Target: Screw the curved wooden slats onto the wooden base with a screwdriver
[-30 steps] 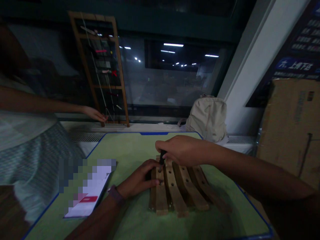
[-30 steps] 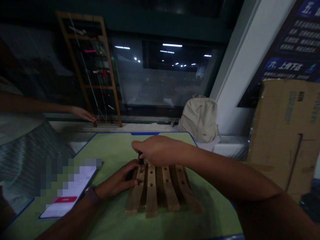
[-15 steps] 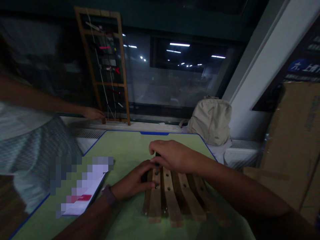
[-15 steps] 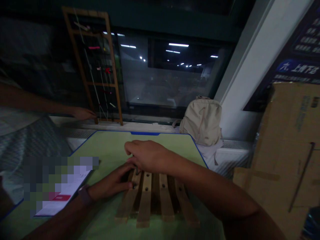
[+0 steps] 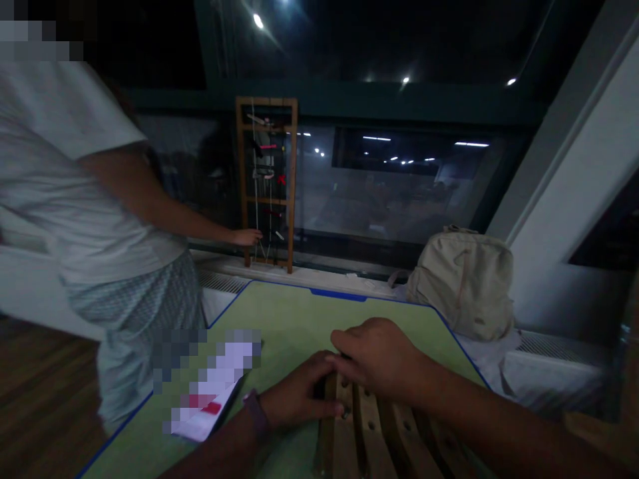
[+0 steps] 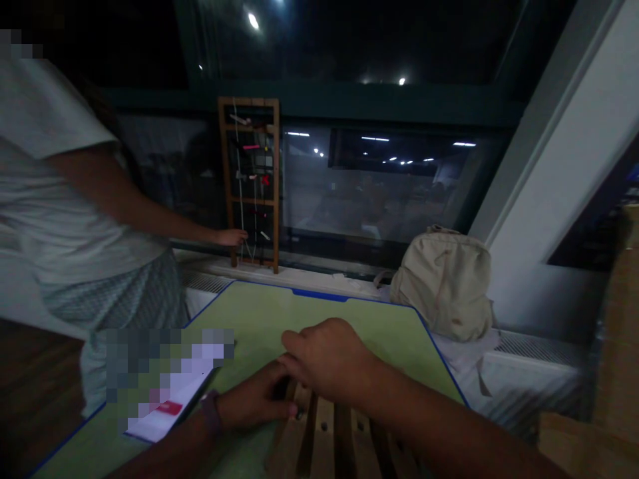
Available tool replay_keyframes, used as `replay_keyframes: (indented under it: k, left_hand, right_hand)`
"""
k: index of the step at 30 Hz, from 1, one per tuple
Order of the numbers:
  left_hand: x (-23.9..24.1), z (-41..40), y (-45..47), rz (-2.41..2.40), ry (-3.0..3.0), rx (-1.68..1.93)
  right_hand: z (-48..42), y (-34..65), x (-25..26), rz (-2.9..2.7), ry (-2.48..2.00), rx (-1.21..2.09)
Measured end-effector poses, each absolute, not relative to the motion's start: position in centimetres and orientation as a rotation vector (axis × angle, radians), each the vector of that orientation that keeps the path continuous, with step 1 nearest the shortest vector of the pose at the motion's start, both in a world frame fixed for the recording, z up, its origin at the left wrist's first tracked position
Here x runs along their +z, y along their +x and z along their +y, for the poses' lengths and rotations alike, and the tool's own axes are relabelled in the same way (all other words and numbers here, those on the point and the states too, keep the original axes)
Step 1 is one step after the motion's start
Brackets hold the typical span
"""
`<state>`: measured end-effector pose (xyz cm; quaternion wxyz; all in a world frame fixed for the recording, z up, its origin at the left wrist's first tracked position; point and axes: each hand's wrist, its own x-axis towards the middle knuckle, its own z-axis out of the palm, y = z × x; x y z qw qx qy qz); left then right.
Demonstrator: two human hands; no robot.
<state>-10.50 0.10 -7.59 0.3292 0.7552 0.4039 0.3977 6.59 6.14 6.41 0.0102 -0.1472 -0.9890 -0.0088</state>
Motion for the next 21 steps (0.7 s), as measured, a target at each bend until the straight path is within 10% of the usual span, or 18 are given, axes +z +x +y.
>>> replay_keyframes:
  k: [8,16,21]
  left_hand:
    - [-7.7,0.3,-10.4,1.085,1.987,1.05]
    - [-7.7,0.1,-10.6,1.082,2.001,1.015]
    - [-8.0,0.1,-10.7,1.063,2.0,1.025]
  right_hand:
    - [6.3,8.7,8.0,-3.072,-0.27,0.368]
    - [7.4,6.4,7.4,-3.047,-0.799,-0.319]
    - [6.6,7.9,7.3,-3.118,-0.402,0.127]
